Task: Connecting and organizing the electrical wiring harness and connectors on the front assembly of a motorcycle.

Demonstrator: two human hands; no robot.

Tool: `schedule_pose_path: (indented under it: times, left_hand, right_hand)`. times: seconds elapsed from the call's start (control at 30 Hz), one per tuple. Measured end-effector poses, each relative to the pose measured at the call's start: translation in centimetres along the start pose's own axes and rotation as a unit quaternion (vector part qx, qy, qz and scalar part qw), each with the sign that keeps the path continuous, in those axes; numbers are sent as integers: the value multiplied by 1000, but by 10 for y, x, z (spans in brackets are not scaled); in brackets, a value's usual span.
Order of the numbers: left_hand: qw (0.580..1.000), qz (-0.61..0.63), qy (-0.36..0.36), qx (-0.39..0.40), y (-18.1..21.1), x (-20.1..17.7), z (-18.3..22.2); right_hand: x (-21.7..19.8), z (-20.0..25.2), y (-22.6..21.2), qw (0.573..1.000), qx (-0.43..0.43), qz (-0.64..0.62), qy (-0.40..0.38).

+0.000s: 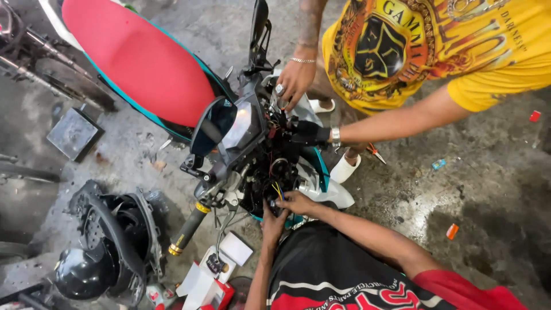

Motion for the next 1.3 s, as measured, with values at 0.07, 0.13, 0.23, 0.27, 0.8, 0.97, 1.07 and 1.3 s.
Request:
schedule_pose_path:
  times: [0.07, 0.13, 0.23, 0.27, 0.8, 0.97, 1.07, 1.3]
  left_hand:
    - [980, -117, 53, -149, -29, -9, -2]
    - [974, -133, 71, -169, -21, -8, 3]
    - [986, -20, 82, -142, -19, 6, -5]
    - [988, 101, 71, -91, -18, 15, -9]
    - [987, 154, 34, 22, -32, 20, -36]
    - [999, 26, 16, 34, 14, 24, -13]
    - [997, 67, 31, -5, -34, 10, -12]
    - [998, -59, 3, -35, -70, 40, -28]
  right_hand:
    - [3, 9, -1, 998, 45, -48, -19]
    - [11, -1, 25, 990, 81, -112, -32]
    - [27, -30, 78, 968, 126, -207, -59]
    - [36, -38, 100, 958, 136, -244, -68]
    - [-18, 27, -94, 901, -48, 430, 36]
    - [6, 7, -67, 841, -93, 533, 31]
    - [6, 12, -63, 880, 7, 475, -29]
    - [-3, 8, -51, 823, 26, 560, -92]
Point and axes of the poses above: each hand's wrist, its own z-axis away from the middle knuckle, its own x-axis out of the palm, y = z × x, the point moved 7 cm from there along -z, towards the middle knuckle, and after that the axes turned 12 degrees about z, right-handed, at the moved point
